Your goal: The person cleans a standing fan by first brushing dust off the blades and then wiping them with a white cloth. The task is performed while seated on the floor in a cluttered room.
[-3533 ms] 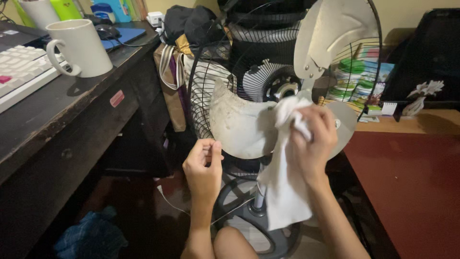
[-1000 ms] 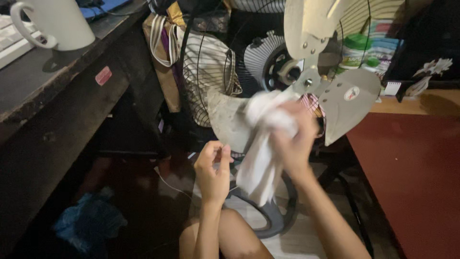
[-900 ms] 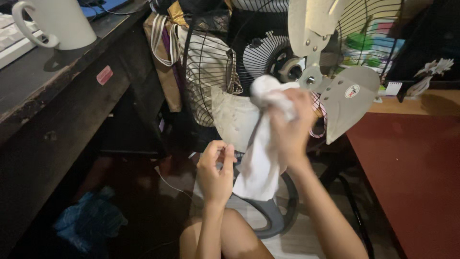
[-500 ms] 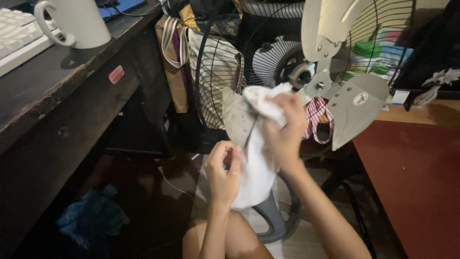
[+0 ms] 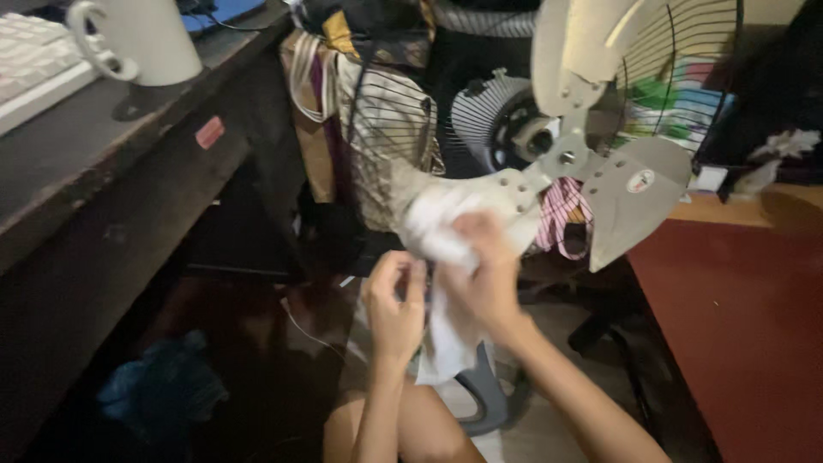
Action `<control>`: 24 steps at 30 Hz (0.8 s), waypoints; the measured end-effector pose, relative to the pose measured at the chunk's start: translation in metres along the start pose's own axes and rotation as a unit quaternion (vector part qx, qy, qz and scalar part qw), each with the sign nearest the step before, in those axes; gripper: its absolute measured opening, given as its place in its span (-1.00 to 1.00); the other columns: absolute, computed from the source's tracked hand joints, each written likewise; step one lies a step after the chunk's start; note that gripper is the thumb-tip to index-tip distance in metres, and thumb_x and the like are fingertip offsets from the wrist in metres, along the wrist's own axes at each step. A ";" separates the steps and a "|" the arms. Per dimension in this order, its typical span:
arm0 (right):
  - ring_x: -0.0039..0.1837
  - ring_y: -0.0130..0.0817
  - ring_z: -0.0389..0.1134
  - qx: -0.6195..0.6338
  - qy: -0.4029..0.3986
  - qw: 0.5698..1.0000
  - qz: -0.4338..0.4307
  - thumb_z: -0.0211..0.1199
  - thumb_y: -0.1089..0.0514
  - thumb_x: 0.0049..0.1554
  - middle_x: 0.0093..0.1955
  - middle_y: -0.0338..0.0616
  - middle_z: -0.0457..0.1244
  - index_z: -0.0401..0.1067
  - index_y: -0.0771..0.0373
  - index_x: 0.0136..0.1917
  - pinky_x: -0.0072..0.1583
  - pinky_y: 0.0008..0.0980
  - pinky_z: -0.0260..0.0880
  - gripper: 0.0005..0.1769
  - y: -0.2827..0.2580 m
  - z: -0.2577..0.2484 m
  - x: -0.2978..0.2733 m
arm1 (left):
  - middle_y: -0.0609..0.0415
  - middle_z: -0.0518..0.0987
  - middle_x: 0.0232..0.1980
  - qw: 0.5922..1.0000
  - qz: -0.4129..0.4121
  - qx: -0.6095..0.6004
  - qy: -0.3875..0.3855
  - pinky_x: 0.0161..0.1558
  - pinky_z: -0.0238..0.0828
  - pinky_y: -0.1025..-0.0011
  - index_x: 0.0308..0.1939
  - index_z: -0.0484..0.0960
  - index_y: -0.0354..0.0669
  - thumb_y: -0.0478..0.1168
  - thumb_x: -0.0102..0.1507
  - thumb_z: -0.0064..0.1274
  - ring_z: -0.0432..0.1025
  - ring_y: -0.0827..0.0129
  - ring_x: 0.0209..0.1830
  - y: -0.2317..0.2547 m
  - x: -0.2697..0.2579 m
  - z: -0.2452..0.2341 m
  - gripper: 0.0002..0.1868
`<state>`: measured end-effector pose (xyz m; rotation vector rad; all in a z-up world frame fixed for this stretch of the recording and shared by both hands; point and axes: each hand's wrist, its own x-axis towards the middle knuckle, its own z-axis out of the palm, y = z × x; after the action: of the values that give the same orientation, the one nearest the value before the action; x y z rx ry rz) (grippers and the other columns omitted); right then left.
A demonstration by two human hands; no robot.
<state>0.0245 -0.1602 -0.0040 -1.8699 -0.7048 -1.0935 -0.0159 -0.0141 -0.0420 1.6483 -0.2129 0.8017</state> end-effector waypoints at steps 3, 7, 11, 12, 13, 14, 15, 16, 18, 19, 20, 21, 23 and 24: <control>0.14 -0.10 0.42 0.009 -0.045 0.999 -0.026 0.35 0.32 -0.15 0.02 -0.03 0.36 0.50 0.27 0.02 0.21 -0.22 0.39 -0.60 -0.002 -0.012 -0.019 | 0.10 0.56 -0.31 0.997 -0.011 -0.077 -0.014 -0.34 0.40 0.51 -0.19 0.51 -0.34 -0.38 0.25 0.02 0.48 0.49 -0.37 -0.005 0.001 -0.003 -0.92; 0.10 -0.09 0.38 -0.097 0.103 0.988 0.057 0.24 0.40 0.00 0.06 0.02 0.33 0.48 0.34 0.11 0.21 -0.20 0.37 -0.64 0.020 -0.036 -0.014 | 0.11 0.54 -0.42 0.994 -0.071 -0.081 -0.018 -0.39 0.40 0.53 -0.28 0.50 -0.31 -0.32 0.34 0.07 0.49 0.50 -0.49 -0.004 -0.003 0.002 -0.86; 0.10 -0.09 0.38 -0.075 0.029 0.997 -0.019 0.33 0.31 -0.13 0.00 0.00 0.32 0.41 0.33 -0.05 0.15 -0.21 0.38 -0.68 0.014 -0.034 -0.039 | 0.13 0.54 -0.43 0.996 -0.067 -0.060 -0.009 -0.40 0.41 0.54 -0.28 0.47 -0.30 -0.31 0.34 0.06 0.50 0.53 -0.50 -0.004 0.001 0.004 -0.86; 0.08 -0.11 0.39 -0.057 0.010 0.998 -0.004 0.32 0.32 -0.13 -0.01 -0.02 0.33 0.45 0.31 -0.05 0.13 -0.22 0.38 -0.68 0.017 -0.041 -0.039 | 0.13 0.54 -0.43 0.996 -0.072 -0.052 -0.009 -0.40 0.41 0.55 -0.28 0.46 -0.30 -0.31 0.34 0.06 0.51 0.54 -0.49 -0.004 -0.001 0.002 -0.85; 0.06 -0.13 0.39 -0.039 -0.010 0.999 0.010 0.31 0.33 -0.14 -0.02 -0.05 0.34 0.49 0.29 -0.04 0.12 -0.23 0.38 -0.68 0.016 -0.043 -0.044 | 0.13 0.54 -0.43 0.996 -0.070 -0.056 -0.010 -0.40 0.41 0.54 -0.28 0.46 -0.30 -0.30 0.35 0.06 0.51 0.53 -0.49 -0.004 -0.003 0.002 -0.84; 0.04 -0.15 0.40 -0.020 -0.028 0.999 0.024 0.29 0.34 -0.14 -0.04 -0.08 0.34 0.52 0.28 -0.04 0.10 -0.24 0.39 -0.67 0.023 -0.048 -0.037 | 0.13 0.53 -0.43 0.996 -0.065 -0.058 -0.012 -0.40 0.40 0.54 -0.29 0.46 -0.30 -0.30 0.36 0.07 0.51 0.53 -0.49 -0.005 -0.003 0.001 -0.83; 0.09 -0.15 0.39 -0.006 0.016 0.999 0.047 0.25 0.36 -0.07 0.02 -0.07 0.34 0.50 0.28 0.00 0.15 -0.25 0.39 -0.69 0.024 -0.052 -0.037 | 0.12 0.53 -0.43 0.996 -0.060 -0.060 -0.014 -0.40 0.39 0.54 -0.29 0.46 -0.30 -0.29 0.37 0.07 0.52 0.53 -0.49 -0.005 -0.003 0.001 -0.82; 0.13 -0.15 0.38 0.007 0.056 0.996 0.071 0.21 0.37 0.00 0.07 -0.07 0.33 0.48 0.29 0.04 0.20 -0.25 0.39 -0.71 0.030 -0.054 -0.031 | 0.12 0.53 -0.42 0.996 -0.062 -0.066 -0.014 -0.40 0.39 0.53 -0.28 0.46 -0.30 -0.29 0.36 0.07 0.51 0.52 -0.49 -0.005 -0.004 0.001 -0.83; 0.16 -0.14 0.38 -0.082 0.088 0.991 0.064 0.24 0.40 0.03 0.09 -0.05 0.32 0.51 0.30 0.05 0.23 -0.24 0.38 -0.71 0.034 -0.057 -0.028 | 0.13 0.54 -0.41 0.995 -0.063 -0.079 -0.015 -0.42 0.38 0.53 -0.27 0.46 -0.30 -0.29 0.36 0.07 0.51 0.52 -0.49 -0.005 -0.005 0.004 -0.84; 0.18 -0.14 0.38 -0.127 0.104 0.985 0.058 0.25 0.42 0.05 0.10 -0.04 0.31 0.53 0.31 0.06 0.25 -0.23 0.37 -0.71 0.036 -0.060 -0.023 | 0.13 0.53 -0.42 0.995 -0.065 -0.076 -0.011 -0.42 0.38 0.52 -0.27 0.46 -0.30 -0.29 0.36 0.07 0.51 0.52 -0.50 -0.005 -0.005 0.005 -0.83; 0.16 -0.15 0.36 -0.115 0.080 0.988 0.063 0.26 0.41 -0.01 0.07 -0.04 0.30 0.52 0.32 0.05 0.23 -0.24 0.36 -0.69 0.030 -0.061 -0.031 | 0.13 0.53 -0.43 0.995 -0.066 -0.072 -0.009 -0.43 0.38 0.52 -0.27 0.47 -0.30 -0.28 0.36 0.07 0.51 0.51 -0.51 -0.006 -0.005 0.005 -0.83; 0.14 -0.15 0.35 -0.103 0.056 0.991 0.067 0.28 0.40 -0.06 0.04 -0.04 0.28 0.51 0.33 0.04 0.21 -0.26 0.35 -0.66 0.027 -0.061 -0.033 | 0.13 0.53 -0.44 0.995 -0.068 -0.069 -0.006 -0.44 0.38 0.52 -0.27 0.47 -0.30 -0.28 0.36 0.07 0.51 0.51 -0.51 -0.006 -0.005 0.006 -0.83; 0.09 -0.17 0.35 -0.060 -0.015 0.995 0.084 0.31 0.37 -0.11 -0.01 -0.04 0.27 0.52 0.33 0.01 0.15 -0.28 0.35 -0.65 0.014 -0.060 -0.046 | 0.14 0.54 -0.43 0.998 -0.052 -0.044 0.005 -0.41 0.40 0.54 -0.25 0.48 -0.30 -0.28 0.36 0.06 0.52 0.52 -0.50 -0.007 -0.004 0.005 -0.84; 0.07 -0.18 0.37 -0.035 -0.061 0.992 0.102 0.33 0.36 -0.10 -0.03 -0.05 0.28 0.53 0.31 -0.02 0.11 -0.29 0.36 -0.68 0.012 -0.067 -0.048 | 0.14 0.55 -0.43 0.998 -0.046 -0.034 0.006 -0.39 0.41 0.55 -0.24 0.48 -0.30 -0.28 0.37 0.06 0.53 0.52 -0.49 -0.008 -0.006 0.005 -0.85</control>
<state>-0.0157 -0.2268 -0.0334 -2.0324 -0.5354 -0.8897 -0.0140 -0.0183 -0.0523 1.5782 -0.1537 0.7275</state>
